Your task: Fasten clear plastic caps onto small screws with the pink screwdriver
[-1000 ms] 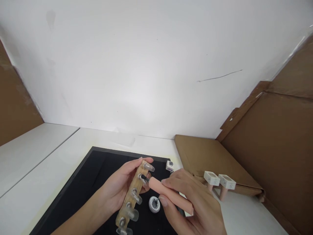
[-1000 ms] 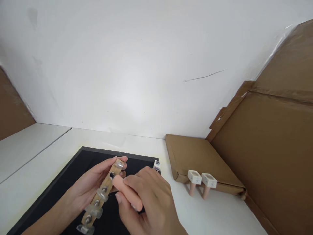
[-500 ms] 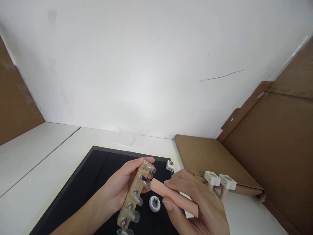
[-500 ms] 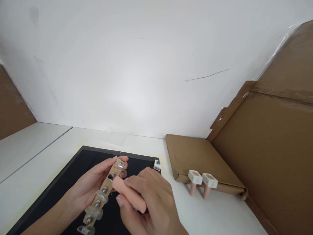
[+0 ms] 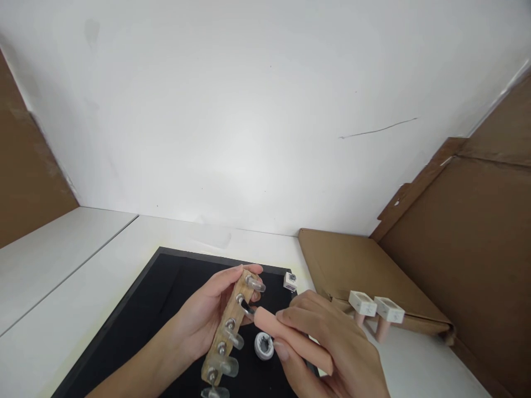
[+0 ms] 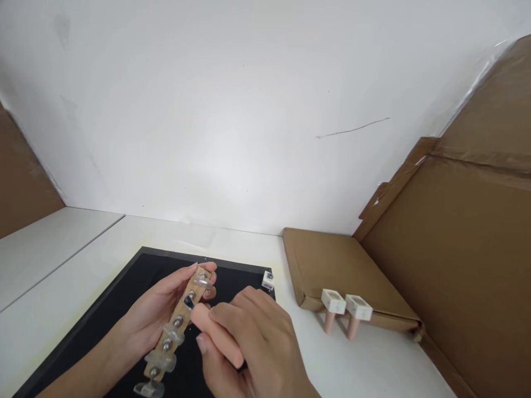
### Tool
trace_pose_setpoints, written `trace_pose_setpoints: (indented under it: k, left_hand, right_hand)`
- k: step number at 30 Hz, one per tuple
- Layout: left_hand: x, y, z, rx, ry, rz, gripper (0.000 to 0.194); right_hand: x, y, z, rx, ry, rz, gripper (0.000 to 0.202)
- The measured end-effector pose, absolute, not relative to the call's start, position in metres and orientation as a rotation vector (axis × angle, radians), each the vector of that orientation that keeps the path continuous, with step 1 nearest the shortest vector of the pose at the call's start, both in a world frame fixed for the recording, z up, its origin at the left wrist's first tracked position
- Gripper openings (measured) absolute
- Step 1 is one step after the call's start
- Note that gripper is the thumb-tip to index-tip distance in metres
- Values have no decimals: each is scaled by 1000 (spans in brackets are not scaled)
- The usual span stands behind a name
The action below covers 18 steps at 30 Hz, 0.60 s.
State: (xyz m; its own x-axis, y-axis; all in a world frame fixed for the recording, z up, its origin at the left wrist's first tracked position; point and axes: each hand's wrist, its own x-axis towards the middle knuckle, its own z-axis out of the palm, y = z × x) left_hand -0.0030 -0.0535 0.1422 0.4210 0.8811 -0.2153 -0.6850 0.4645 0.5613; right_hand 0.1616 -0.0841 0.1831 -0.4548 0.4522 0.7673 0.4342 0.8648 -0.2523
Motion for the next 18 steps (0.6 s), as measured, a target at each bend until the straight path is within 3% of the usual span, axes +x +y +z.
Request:
trace_pose_setpoints:
  k: [18]
  left_hand:
    - [-4, -52, 143, 404, 447, 1031, 16]
  right_hand:
    - [166, -86, 182, -621, -2186, -12, 19]
